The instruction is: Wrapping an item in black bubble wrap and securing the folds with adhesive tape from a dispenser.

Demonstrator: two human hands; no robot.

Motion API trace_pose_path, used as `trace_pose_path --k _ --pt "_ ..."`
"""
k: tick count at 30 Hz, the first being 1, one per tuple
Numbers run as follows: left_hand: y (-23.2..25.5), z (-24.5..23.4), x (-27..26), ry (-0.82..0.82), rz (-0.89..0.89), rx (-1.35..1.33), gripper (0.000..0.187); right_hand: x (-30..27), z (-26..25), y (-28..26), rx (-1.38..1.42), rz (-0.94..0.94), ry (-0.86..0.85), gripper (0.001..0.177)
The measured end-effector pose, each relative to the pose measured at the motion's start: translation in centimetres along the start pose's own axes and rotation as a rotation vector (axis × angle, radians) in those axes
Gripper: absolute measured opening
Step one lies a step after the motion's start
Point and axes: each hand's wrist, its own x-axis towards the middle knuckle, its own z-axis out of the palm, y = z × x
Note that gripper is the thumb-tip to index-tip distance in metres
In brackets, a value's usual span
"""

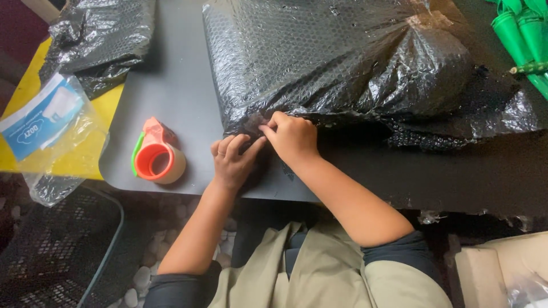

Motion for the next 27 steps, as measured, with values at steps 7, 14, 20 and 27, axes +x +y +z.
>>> trace_pose_path --k 7,14,20,27 --pt "0.3 0.6 0.2 0.068 -0.027 -0.095 0.03 0.0 -1.1 -1.2 -0.386 -0.21 0.198 0.042" --pt "0.8 -0.6 1.7 0.128 -0.056 0.018 0.025 1.1 -2.0 -1.4 -0.189 -0.811 0.512 0.006" --pt "-0.6 0.7 -0.3 0.105 0.005 -0.048 0.03 1.9 -1.0 -0.4 -0.233 -0.767 0.466 0.021" --pt "-0.4 -1.2 -0.8 0.041 -0.129 -0.19 0.061 2.8 -2.3 0.9 0.115 -0.543 -0.079 0.034"
